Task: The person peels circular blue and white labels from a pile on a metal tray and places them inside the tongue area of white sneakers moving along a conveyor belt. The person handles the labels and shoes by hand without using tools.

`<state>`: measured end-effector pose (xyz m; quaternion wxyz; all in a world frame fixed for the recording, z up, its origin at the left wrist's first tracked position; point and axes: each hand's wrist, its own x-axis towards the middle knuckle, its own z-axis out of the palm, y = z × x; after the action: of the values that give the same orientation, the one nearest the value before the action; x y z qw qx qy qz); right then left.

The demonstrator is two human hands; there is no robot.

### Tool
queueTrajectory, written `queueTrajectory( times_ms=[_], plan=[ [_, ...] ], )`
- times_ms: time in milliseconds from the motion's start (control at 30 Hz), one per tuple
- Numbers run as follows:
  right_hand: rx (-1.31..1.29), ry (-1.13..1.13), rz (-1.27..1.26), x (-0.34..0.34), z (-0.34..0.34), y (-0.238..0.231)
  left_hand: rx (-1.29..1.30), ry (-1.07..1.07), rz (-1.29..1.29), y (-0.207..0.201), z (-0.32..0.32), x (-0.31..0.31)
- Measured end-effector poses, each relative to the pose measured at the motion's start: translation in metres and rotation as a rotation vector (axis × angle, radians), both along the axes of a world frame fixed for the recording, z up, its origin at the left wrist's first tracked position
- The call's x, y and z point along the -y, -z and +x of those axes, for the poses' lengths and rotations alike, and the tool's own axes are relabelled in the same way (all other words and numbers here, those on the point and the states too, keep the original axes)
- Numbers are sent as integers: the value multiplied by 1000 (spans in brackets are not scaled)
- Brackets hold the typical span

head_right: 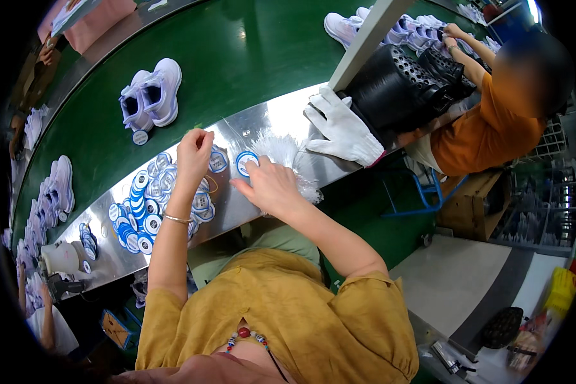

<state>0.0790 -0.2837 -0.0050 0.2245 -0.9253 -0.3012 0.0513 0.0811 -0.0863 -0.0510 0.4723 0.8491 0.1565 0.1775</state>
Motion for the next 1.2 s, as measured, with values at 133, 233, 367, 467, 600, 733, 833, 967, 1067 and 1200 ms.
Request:
queueTrajectory(
  times_ms=[133, 233, 367, 467, 600, 733, 833, 967, 1067, 1200],
  plan=[
    [-69, 185, 235, 21, 38, 2, -30, 7, 85, 1, 14, 1],
    [-49, 360, 160, 46, 75, 16, 98, -34, 287, 4, 13, 6],
    [-100, 427, 65, 55, 93, 37, 340, -77, 587, -22, 1, 44],
    [-206, 391, 240, 48, 95, 45, 336, 422, 422, -16, -26, 83],
    [-141, 231, 424, 35, 82, 25, 275, 630, 491, 3, -42, 114],
    [66, 143, 773, 34, 91, 28, 195, 613, 446, 12, -48, 118],
    [-94, 330, 1183, 17, 92, 4, 193, 575, 453, 17, -50, 119],
    [-420, 124, 1416, -6, 79, -26, 251, 542, 481, 8, -58, 113],
    [-696, -49, 1314, -21, 62, -27, 297, 533, 571, -11, -76, 95],
    [-724, -19, 842, -65, 13, -17, 372, 125, 453, -21, -122, 49]
  ],
)
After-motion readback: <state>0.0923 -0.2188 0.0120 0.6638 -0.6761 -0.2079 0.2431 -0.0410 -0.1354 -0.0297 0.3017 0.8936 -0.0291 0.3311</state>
